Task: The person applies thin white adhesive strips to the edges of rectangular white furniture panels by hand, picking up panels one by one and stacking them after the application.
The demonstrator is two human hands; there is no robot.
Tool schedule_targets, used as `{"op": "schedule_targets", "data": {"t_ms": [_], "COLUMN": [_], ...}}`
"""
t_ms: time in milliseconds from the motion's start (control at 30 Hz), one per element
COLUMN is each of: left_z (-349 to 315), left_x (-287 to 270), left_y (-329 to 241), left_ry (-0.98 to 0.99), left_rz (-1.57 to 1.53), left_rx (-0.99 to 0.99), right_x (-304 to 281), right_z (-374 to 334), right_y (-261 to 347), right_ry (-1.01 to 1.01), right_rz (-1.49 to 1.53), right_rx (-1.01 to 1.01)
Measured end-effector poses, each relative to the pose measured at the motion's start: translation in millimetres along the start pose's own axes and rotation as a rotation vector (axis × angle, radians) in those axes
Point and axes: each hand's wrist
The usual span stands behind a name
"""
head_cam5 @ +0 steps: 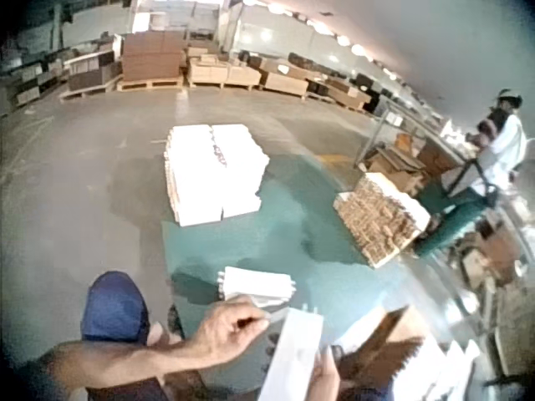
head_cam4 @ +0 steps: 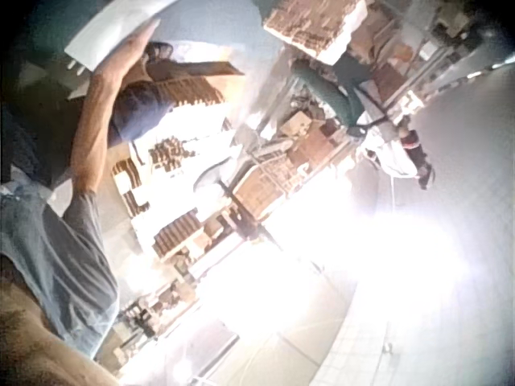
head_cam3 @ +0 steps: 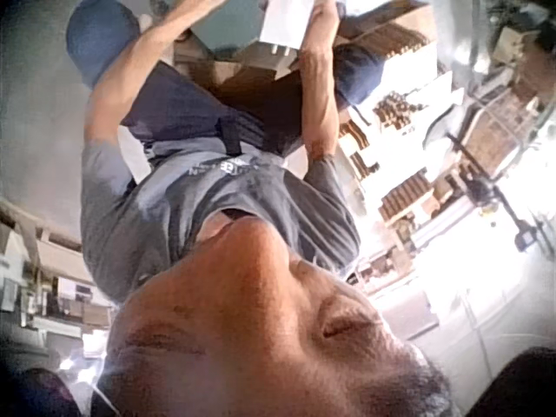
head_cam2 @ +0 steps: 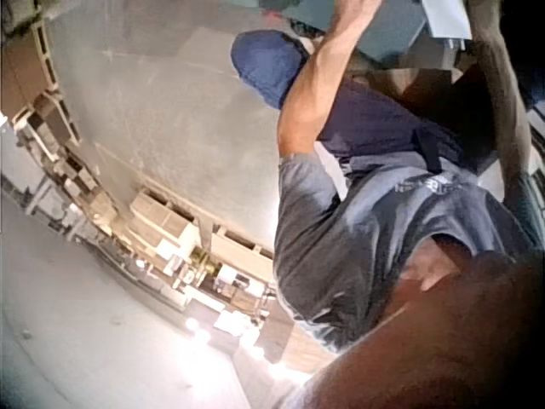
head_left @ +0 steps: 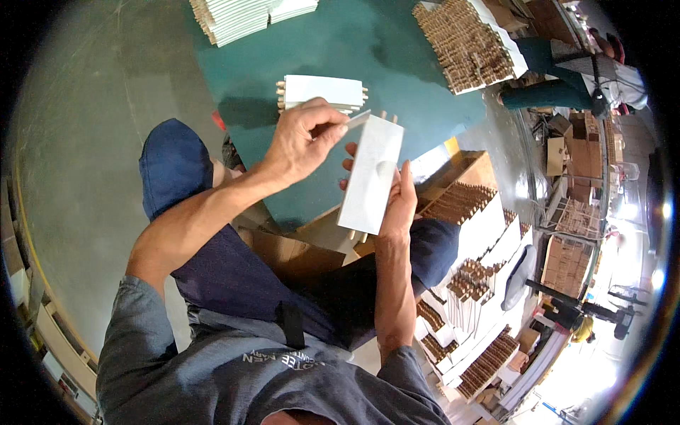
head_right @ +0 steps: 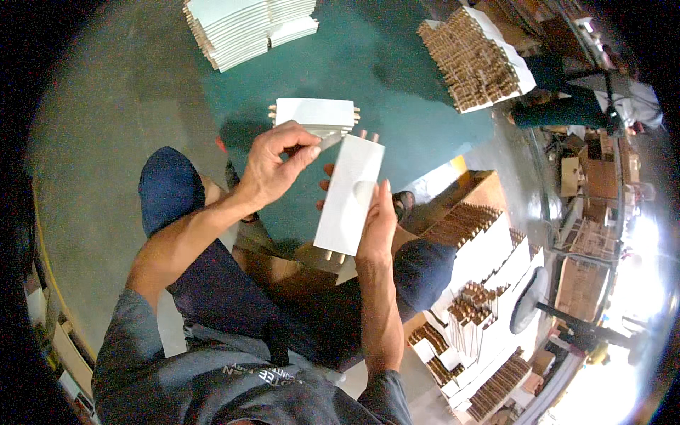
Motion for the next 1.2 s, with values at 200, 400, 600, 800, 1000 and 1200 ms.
{"op": "schedule_targets", "data": {"t_ms": [200,400,600,800,1000,1200], "left_z": [12.0,15.7,-3.5,18.2,12.0,12.1], "left_x": [7.4,11.7,27.0,18.2,16.0,15.2], "left_y": [1.9,7.6,5.9,11.3,11.5,11.0], "left_ry": [-0.024,0.012,0.075,-0.018,-0.044,-0.066], "left_rz": [0.082,0.191,0.261,0.313,0.33,0.432], "left_rx": [0.146,0.157,0.383,0.369,0.396,0.523], "right_x": [-1.6,1.7,-26.4,4.4,1.9,3.6], "right_z": [-6.5,-9.0,-9.3,-14.3,-15.4,-13.5], "right_y": [-8.1,-10.9,-10.8,-5.8,-4.7,-4.3], "right_ry": [0.076,0.033,0.013,-0.053,0.012,-0.003], "right_rz": [0.044,0.054,-0.01,0.042,0.009,-0.005], "right_rx": [0.092,0.088,0.181,0.108,0.089,0.146]}}
Point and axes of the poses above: each hand's wrist, its own z-axis towards the middle knuckle, its own x-axis out of the palm, y = z × x, and after that the axes turned 3 degrees about -y, right-handed
